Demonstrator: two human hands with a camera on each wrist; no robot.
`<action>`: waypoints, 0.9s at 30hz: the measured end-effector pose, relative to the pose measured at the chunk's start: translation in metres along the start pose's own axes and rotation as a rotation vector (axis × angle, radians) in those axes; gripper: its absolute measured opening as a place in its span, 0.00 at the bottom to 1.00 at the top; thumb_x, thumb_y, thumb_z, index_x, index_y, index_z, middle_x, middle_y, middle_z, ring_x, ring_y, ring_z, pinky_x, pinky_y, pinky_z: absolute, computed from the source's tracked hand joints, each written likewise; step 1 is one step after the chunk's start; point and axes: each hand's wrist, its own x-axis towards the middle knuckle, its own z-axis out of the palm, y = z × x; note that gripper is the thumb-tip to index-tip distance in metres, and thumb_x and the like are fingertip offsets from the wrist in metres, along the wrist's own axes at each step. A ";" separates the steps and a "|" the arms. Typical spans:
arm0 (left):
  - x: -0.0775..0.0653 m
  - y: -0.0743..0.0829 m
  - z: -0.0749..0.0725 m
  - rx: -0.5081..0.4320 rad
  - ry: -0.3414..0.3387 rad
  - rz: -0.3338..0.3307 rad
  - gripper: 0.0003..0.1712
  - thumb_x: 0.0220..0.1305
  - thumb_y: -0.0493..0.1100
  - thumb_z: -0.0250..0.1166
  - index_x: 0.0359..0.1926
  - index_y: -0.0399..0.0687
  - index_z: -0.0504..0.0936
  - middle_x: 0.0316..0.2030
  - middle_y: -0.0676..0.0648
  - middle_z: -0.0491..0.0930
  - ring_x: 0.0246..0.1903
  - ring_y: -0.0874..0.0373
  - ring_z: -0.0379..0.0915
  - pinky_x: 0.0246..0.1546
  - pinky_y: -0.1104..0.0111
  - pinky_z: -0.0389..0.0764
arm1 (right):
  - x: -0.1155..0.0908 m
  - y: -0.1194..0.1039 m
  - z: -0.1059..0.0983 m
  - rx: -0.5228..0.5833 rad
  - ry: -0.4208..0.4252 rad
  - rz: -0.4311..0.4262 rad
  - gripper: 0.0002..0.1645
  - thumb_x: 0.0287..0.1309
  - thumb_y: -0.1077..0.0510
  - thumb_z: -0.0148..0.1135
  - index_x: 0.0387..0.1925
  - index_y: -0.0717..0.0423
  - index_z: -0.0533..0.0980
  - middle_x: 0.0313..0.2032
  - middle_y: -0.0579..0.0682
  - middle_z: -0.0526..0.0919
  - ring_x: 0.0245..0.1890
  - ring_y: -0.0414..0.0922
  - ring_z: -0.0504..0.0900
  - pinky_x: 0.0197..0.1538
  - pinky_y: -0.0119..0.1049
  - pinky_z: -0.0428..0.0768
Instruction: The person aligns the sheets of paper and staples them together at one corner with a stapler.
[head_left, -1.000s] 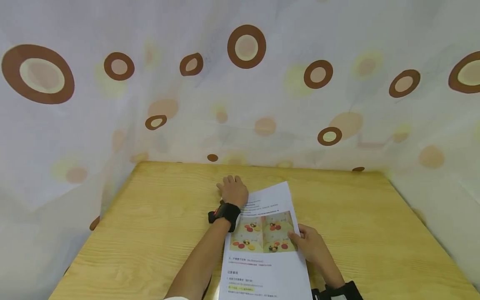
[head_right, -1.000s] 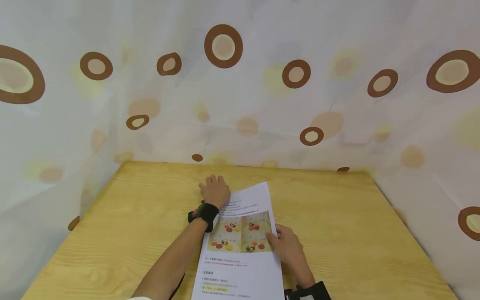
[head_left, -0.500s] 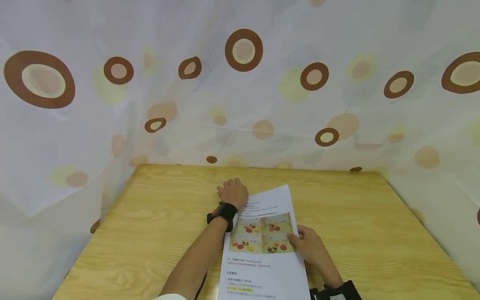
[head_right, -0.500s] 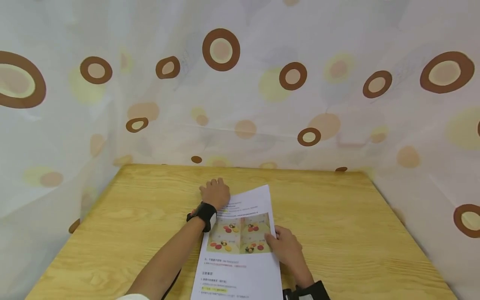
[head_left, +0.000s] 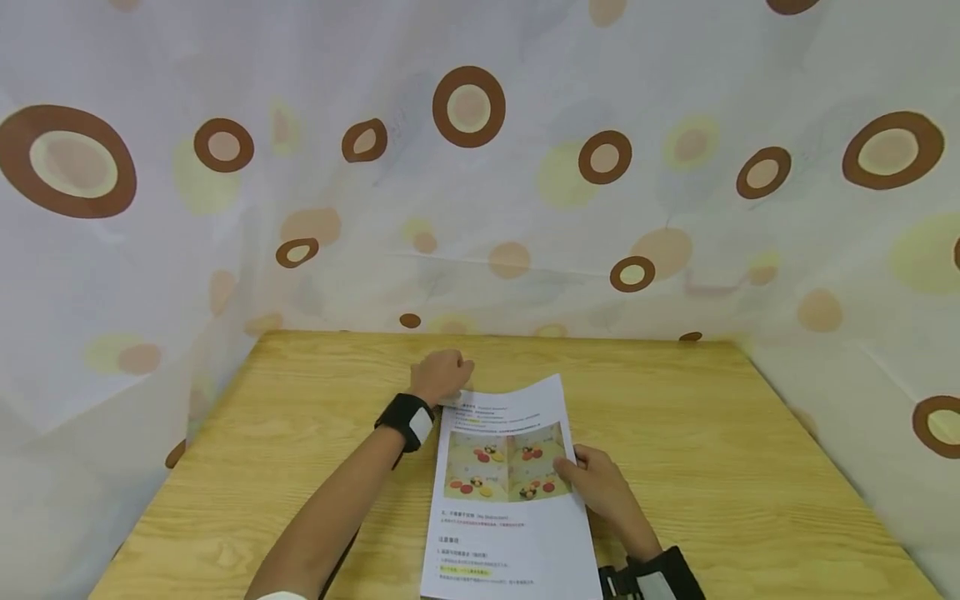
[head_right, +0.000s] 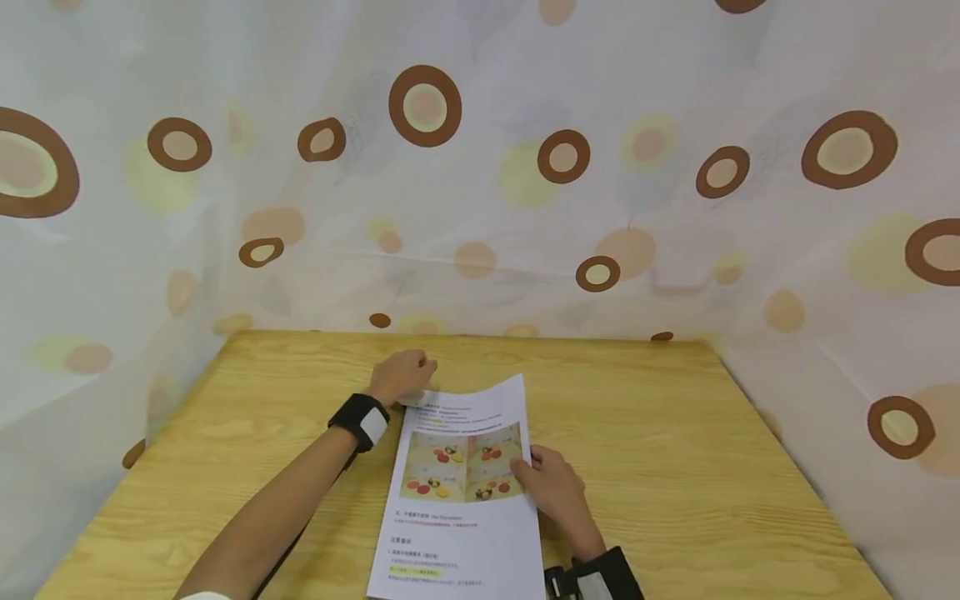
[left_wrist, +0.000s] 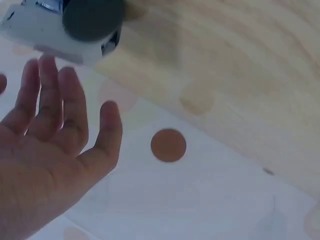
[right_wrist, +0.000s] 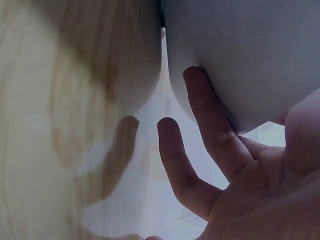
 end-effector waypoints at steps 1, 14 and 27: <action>-0.003 -0.001 -0.007 0.028 -0.061 0.009 0.27 0.72 0.50 0.53 0.14 0.48 0.65 0.12 0.51 0.60 0.15 0.57 0.55 0.27 0.60 0.62 | 0.000 0.000 0.001 -0.001 -0.003 0.001 0.20 0.67 0.56 0.57 0.53 0.67 0.77 0.34 0.56 0.87 0.29 0.46 0.85 0.31 0.39 0.82; -0.023 -0.008 -0.030 0.217 -0.346 0.077 0.17 0.67 0.43 0.62 0.56 0.52 0.82 0.56 0.46 0.81 0.58 0.44 0.74 0.66 0.32 0.53 | 0.004 0.000 -0.008 -0.092 -0.024 -0.053 0.22 0.69 0.53 0.55 0.52 0.68 0.78 0.37 0.58 0.87 0.34 0.46 0.84 0.36 0.39 0.78; -0.029 -0.020 -0.035 0.238 -0.289 0.083 0.14 0.68 0.46 0.63 0.53 0.52 0.84 0.47 0.47 0.84 0.39 0.53 0.74 0.50 0.50 0.72 | 0.004 0.003 -0.012 -0.116 -0.015 -0.055 0.21 0.68 0.52 0.57 0.50 0.67 0.79 0.38 0.58 0.87 0.35 0.46 0.83 0.38 0.37 0.76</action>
